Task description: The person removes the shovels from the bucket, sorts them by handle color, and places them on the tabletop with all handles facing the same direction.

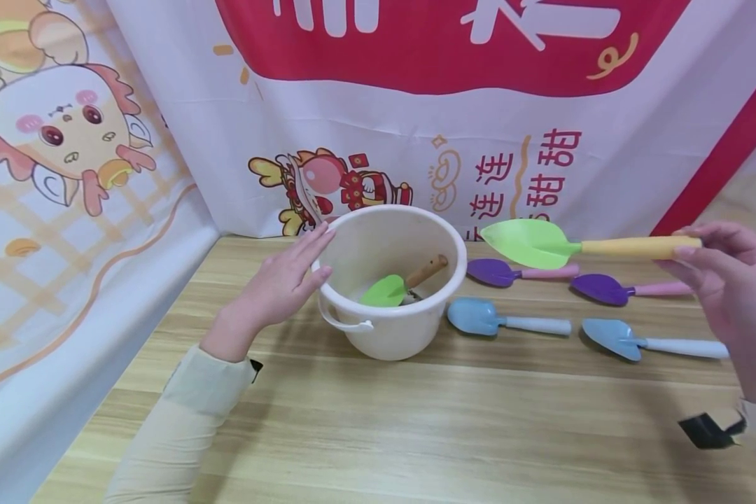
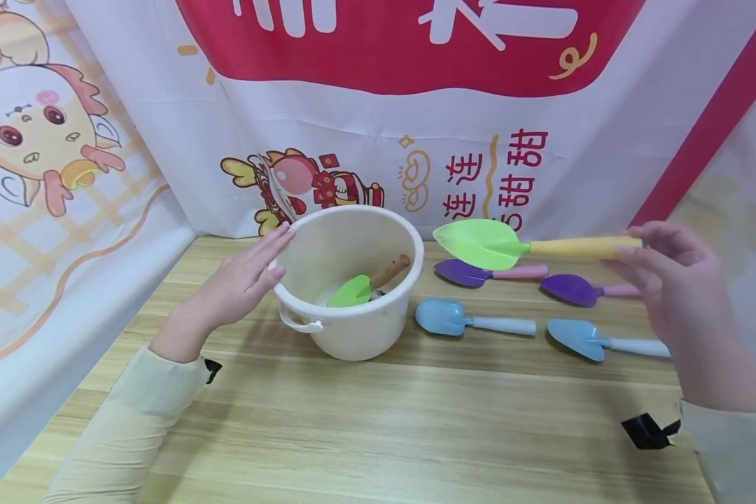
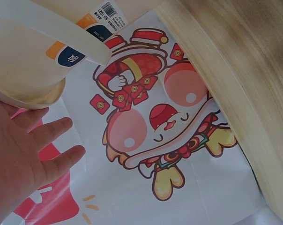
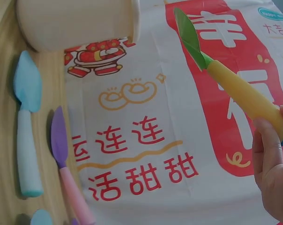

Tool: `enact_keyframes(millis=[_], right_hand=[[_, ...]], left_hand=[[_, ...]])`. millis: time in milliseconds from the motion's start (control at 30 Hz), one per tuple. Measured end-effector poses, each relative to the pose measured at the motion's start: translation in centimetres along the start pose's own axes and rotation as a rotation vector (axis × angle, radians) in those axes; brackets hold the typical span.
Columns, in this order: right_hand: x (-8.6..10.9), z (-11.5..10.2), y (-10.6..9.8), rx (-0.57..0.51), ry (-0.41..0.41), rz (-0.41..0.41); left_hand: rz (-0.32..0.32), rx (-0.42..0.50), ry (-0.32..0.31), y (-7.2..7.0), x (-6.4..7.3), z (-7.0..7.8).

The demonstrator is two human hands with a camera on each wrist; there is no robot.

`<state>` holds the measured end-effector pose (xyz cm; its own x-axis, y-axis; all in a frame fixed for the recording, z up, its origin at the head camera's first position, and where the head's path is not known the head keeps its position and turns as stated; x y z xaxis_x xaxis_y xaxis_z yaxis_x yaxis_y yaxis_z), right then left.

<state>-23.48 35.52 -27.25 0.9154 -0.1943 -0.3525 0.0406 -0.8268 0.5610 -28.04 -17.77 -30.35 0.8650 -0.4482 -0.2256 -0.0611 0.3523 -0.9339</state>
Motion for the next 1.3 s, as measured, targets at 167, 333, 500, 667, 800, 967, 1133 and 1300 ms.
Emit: enact_keyframes(millis=[167,333,500,667,800,967,1133,1300], right_hand=[[0.6,0.5,-1.2,0.007,0.032,0.023],[1.0,1.0,-2.1,-0.045,0.051,-0.011],[1.3,1.5,-2.9,-0.045,0.076,-0.032],[2.0,2.5,-3.3,-0.04,0.069,-0.071],[2.7,3.6,-4.0,-0.108,0.096,-0.081],[3.4,4.5,-4.6,-0.132,0.11,-0.129],[3.9,5.0,-4.5,-0.06,0.096,-0.21],[4.4,5.8,-4.9,-0.072,0.124,-0.177]], left_hand=[[-0.001,-0.001,-0.002,-0.1,0.1,0.1],[0.001,0.001,0.002,-0.2,0.1,0.3],[0.003,0.001,0.003,-0.2,0.2,0.4],[0.006,0.0,0.003,-0.3,0.2,0.5],[0.006,0.002,0.001,-0.2,0.2,0.5],[0.01,-0.002,0.003,-0.3,0.2,0.6],[0.011,-0.005,0.005,-0.3,0.1,0.6],[0.007,-0.006,0.001,-0.2,0.1,0.5]])
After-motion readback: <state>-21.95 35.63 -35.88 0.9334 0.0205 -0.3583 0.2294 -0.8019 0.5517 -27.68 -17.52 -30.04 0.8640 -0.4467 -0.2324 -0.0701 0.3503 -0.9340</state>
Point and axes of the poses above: each hand's wrist, its own x-axis away from the middle knuckle, its own y-axis out of the palm, z = x × y, the point moved 6 cm from there along -x, towards the middle knuckle, and after that the axes turned 2 degrees about z, right-handed, at the moved point
